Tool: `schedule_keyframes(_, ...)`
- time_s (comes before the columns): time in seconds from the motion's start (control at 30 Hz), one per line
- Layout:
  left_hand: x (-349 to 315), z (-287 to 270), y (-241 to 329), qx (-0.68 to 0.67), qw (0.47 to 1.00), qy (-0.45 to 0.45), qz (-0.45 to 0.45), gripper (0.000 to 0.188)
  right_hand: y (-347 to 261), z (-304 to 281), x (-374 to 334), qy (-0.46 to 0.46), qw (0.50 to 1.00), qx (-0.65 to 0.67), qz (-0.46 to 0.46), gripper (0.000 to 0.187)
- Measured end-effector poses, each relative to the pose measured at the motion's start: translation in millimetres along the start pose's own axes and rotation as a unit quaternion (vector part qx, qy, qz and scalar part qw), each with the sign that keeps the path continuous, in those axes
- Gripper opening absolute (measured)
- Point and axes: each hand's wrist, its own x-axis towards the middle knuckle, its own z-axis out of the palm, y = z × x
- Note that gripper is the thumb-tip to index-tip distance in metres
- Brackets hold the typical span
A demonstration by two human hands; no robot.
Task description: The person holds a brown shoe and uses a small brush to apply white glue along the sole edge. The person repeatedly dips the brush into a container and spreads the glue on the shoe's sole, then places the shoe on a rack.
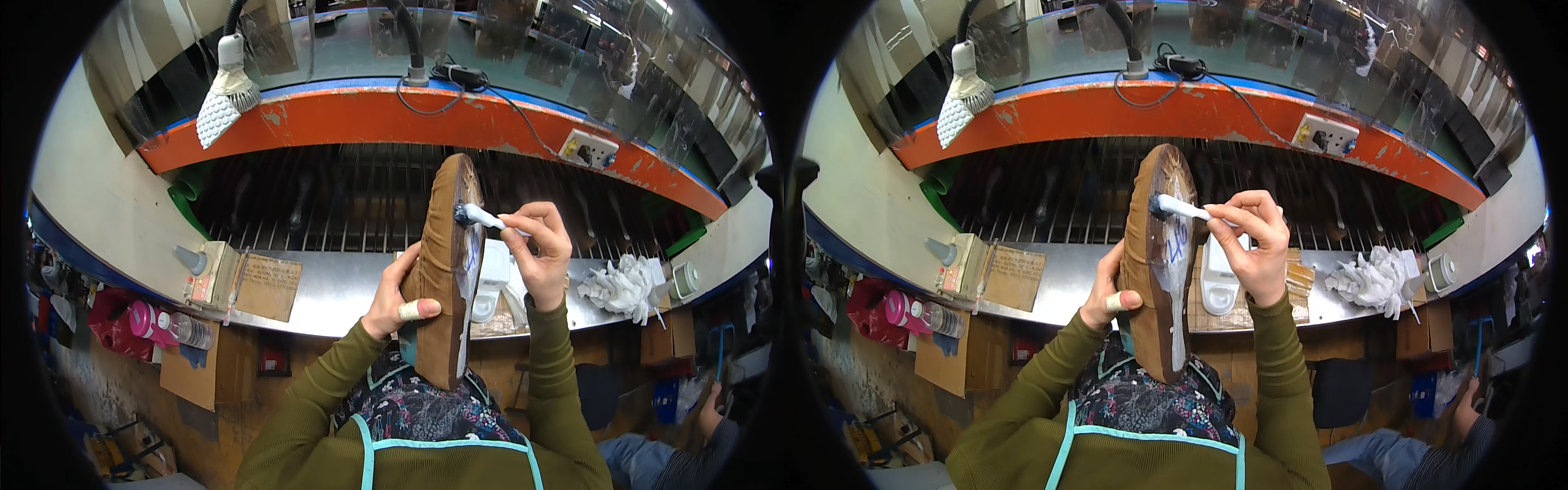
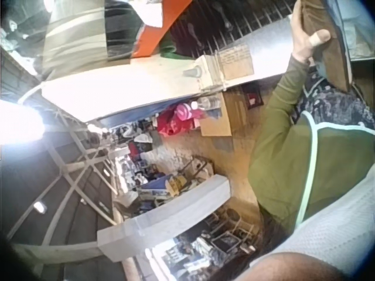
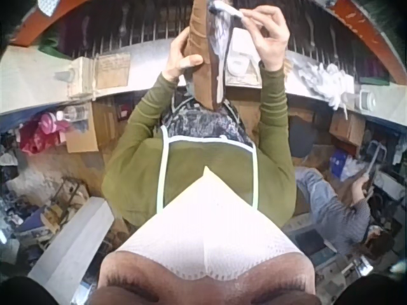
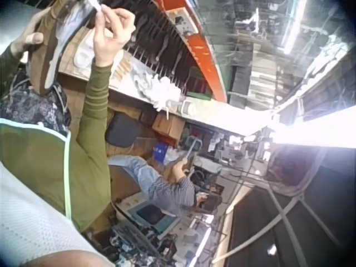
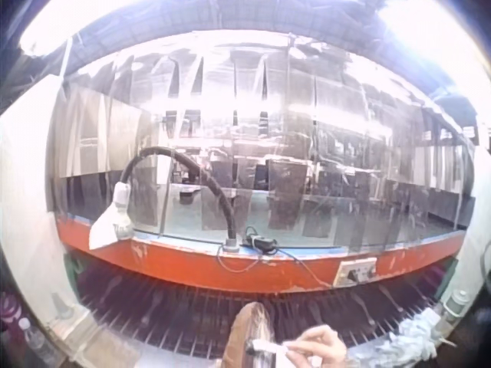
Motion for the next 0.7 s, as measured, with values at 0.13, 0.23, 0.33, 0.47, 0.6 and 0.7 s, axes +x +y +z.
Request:
schedule_keyframes(0.13, 4, 5, 6, -0.02, 1.0, -0.002, -0.004, 0.101, -1, -7, -7, -0.023, 1.0, -0.006, -0.002, 0.018)
schedule_keyframes(0.23, 8, 7, 5, -0.03, 0.999, -0.008, -0.008, 0.097, 4, -12, -9, -0.022, 1.0, -0.017, -0.014, 0.019)
schedule_keyframes(0.33, 13, 9, 3, -0.036, 0.999, -0.014, -0.019, 0.093, 6, -20, -8, -0.032, 0.999, -0.031, -0.024, 0.019)
schedule_keyframes(0.47, 20, 13, 4, -0.048, 0.998, -0.031, -0.038, 0.09, 8, -32, -5, -0.081, 0.996, -0.031, -0.024, 0.015)
schedule_keyframes(0.6, 23, 12, 0, -0.061, 0.995, -0.032, -0.066, 0.087, 11, -34, -7, -0.093, 0.995, -0.02, -0.018, 0.015)
schedule_keyframes(0.7, 23, 13, -4, -0.084, 0.992, -0.026, -0.091, 0.086, 16, -34, -15, -0.088, 0.995, -0.041, -0.015, 0.016)
